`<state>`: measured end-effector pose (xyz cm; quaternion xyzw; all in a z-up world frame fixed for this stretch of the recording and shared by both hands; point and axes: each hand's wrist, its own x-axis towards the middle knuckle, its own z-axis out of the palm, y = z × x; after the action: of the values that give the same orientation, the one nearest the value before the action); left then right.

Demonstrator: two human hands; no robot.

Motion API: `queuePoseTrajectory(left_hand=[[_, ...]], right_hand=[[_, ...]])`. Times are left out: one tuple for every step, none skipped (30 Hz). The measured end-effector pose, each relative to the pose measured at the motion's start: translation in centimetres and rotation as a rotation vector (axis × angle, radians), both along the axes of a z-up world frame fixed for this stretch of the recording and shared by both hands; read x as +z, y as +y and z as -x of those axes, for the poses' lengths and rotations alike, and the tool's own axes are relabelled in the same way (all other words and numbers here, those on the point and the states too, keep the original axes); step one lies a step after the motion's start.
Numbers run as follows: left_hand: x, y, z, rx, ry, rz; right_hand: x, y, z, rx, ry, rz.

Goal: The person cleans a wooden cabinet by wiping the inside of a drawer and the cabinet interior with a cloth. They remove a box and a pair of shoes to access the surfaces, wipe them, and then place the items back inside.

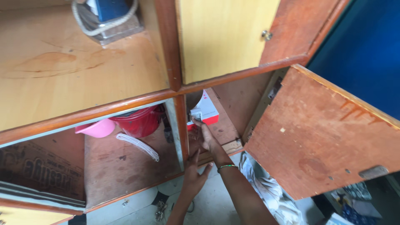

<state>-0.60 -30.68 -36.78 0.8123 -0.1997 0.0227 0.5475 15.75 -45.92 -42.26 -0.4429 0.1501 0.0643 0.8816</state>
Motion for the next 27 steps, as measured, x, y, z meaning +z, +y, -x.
queuePoseTrajectory(left_hand=[[0.9,-0.2,0.1,-0.029,0.022,0.034],[1.8,-0.4,0.5,-0.061,0.043,0.067],[2.9,-0.6,1.0,-0.092,0.063,0.101],[4.1,-0.7,1.5,-0.125,0.050,0.117],[5.3,-0.7,2.2,-0.157,0.037,0.132],[6.7,-0.5,3.0,-0.193,0.024,0.147],[8.1,0.0,3.9,-0.195,-0.013,0.151],[9.9,0.6,4.6,-0.198,-0.056,0.156],[11.7,1.2,5.5,-0.199,-0.099,0.160],[13.8,2.2,6.4,-0.169,-0.099,0.155],[16.0,3.5,6.9,-0.139,-0.098,0.150],[18.4,5.0,7.3,-0.110,-0.097,0.146],[20.9,6.7,7.6,-0.072,-0.247,0.143],[23.4,8.6,7.8,-0.035,-0.392,0.140],[26.0,10.5,7.6,0.005,-0.543,0.103],[28.4,12.0,7.4,0.044,-0.684,0.065],[30.6,13.0,7.1,0.134,-0.680,0.083],[33.0,14.7,6.2,0.168,-0.748,0.061],[35.2,16.2,5.3,0.262,-0.916,-0.024],[37.0,17.9,4.5,0.265,-0.901,-0.120],[38.5,19.7,3.4,0.268,-0.885,-0.216],[39.7,21.2,2.0,0.304,-0.841,-0.298],[40.5,22.7,0.7,0.339,-0.795,-0.378],[40.9,24.2,-0.7,0.361,-0.742,-0.481],[41.0,25.5,-2.0,0.382,-0.687,-0.581],[40.7,26.4,-3.1,0.403,-0.629,-0.679],[40.1,27.1,-3.9,0.422,-0.534,-0.778]], right_hand=[[-0.4,-0.4,-0.8,0.032,0.031,0.002],[-0.7,-1.2,-1.3,0.062,0.062,0.004],[-0.9,-2.0,-1.6,0.092,0.093,0.007],[-1.1,-2.7,-1.4,0.132,0.058,0.292],[-1.4,-3.5,-0.9,0.170,0.019,0.577],[-1.6,-4.5,0.0,0.201,-0.024,0.862],[-1.4,-5.1,1.0,0.265,-0.092,1.173],[-1.3,-5.5,2.4,0.321,-0.167,1.487],[-1.7,-6.3,4.7,0.279,-0.192,1.264],[-1.5,-6.8,6.9,0.239,-0.214,1.043],[-1.1,-7.5,8.9,0.277,-0.305,0.963],[0.3,-7.8,11.0,0.316,-0.393,0.883],[2.3,-7.5,12.5,0.335,-0.403,1.005],[4.7,-7.0,14.6,0.349,-0.411,1.063],[7.9,-6.1,16.2,0.362,-0.415,1.099],[11.4,-4.9,18.3,0.379,-0.420,1.121],[15.5,-3.3,20.1,0.391,-0.430,1.143],[20.0,-1.2,21.5,0.402,-0.457,1.163],[24.4,1.0,23.0,0.405,-0.492,1.192],[28.7,3.4,24.4,0.406,-0.530,1.215],[32.8,5.6,25.8,0.386,-0.575,1.267],[36.4,7.6,26.8,0.364,-0.622,1.318],[39.4,9.4,27.6,0.298,-0.705,1.424],[41.8,11.1,28.0,0.225,-0.794,1.526],[43.7,12.6,27.8,0.147,-0.883,1.625],[45.0,14.0,26.9,0.066,-0.988,1.613],[45.8,15.3,25.6,-0.015,-1.093,1.597]])
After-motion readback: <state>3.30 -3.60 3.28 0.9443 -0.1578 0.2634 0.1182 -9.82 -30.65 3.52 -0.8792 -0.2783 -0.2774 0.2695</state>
